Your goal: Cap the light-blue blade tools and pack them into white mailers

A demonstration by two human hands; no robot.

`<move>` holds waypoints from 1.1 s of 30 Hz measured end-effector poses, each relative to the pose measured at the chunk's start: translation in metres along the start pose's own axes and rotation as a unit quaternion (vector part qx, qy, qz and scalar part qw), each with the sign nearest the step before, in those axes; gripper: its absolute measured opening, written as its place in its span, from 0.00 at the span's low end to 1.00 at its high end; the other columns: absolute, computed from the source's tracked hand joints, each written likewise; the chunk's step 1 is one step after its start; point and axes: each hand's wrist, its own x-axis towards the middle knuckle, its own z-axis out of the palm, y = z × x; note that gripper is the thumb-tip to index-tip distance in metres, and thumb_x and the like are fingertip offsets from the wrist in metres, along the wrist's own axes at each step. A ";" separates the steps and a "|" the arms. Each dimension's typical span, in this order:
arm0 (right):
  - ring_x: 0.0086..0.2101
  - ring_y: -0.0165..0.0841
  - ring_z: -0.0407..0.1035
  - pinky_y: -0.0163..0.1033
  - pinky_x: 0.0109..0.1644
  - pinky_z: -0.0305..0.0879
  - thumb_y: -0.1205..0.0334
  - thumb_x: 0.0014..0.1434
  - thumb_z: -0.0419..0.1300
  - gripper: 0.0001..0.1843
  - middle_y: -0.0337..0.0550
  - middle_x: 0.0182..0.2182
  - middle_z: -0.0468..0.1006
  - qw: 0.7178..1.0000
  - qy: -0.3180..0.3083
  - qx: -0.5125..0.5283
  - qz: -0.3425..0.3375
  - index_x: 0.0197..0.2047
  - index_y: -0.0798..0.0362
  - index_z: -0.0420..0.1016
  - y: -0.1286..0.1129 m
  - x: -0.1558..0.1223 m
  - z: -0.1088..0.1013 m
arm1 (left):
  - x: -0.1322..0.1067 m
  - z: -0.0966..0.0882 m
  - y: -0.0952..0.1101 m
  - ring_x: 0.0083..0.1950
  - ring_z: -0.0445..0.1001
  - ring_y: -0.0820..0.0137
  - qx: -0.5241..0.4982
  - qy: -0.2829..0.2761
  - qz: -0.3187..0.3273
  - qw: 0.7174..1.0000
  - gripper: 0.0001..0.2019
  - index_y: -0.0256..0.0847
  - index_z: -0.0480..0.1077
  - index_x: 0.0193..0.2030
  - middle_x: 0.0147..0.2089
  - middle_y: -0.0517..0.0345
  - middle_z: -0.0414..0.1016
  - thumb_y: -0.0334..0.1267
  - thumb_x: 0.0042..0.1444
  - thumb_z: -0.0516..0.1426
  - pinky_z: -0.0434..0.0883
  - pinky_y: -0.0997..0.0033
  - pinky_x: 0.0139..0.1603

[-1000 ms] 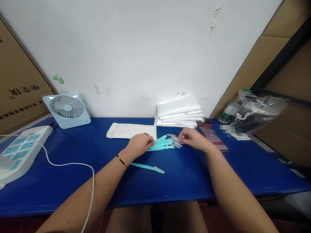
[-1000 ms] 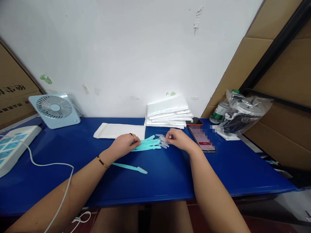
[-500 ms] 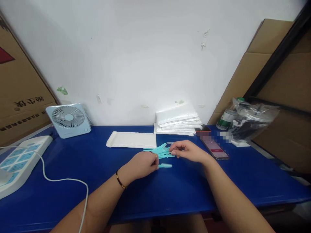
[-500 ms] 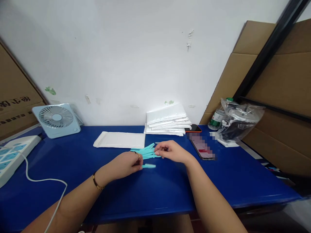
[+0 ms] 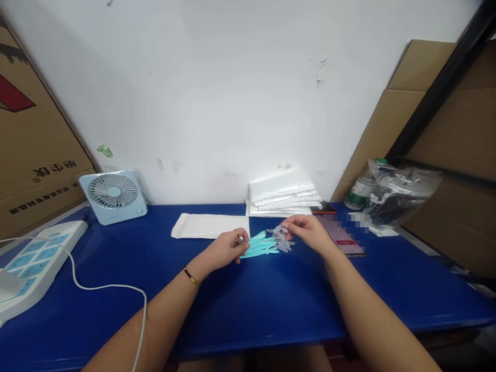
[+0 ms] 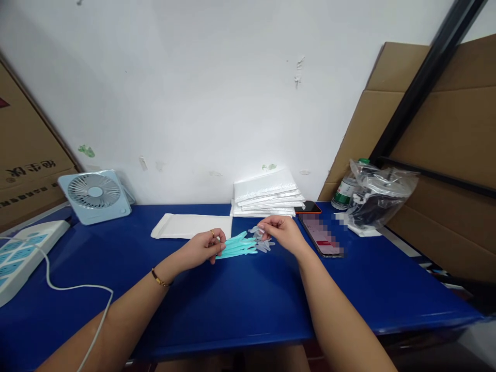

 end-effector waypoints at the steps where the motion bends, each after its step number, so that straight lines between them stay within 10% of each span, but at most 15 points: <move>1: 0.22 0.29 0.70 0.34 0.27 0.67 0.49 0.51 0.63 0.17 0.40 0.21 0.76 1.000 -0.004 0.000 0.001 0.33 0.56 0.75 0.000 0.001 0.000 | 0.001 0.000 0.000 0.25 0.67 0.76 0.006 0.008 0.007 1.000 0.12 0.41 0.63 0.38 0.27 0.64 0.67 0.47 0.56 0.51 0.61 0.77 0.26; 9: 0.17 0.26 0.67 0.31 0.21 0.61 0.47 0.51 0.63 0.19 0.37 0.20 0.73 0.999 -0.039 0.026 0.027 0.32 0.56 0.70 0.001 0.001 0.015 | 0.003 0.002 0.004 0.35 0.66 0.72 0.096 0.112 0.035 0.988 0.08 0.42 0.67 0.36 0.33 0.62 0.69 0.42 0.50 0.56 0.63 0.74 0.33; 33: 0.19 0.26 0.68 0.32 0.23 0.63 0.47 0.52 0.62 0.17 0.38 0.23 0.75 0.997 -0.061 0.039 0.023 0.31 0.55 0.70 -0.004 -0.001 0.025 | 0.002 0.001 0.011 0.37 0.69 0.70 0.149 0.129 0.029 0.980 0.05 0.42 0.68 0.33 0.35 0.61 0.72 0.39 0.49 0.57 0.65 0.72 0.36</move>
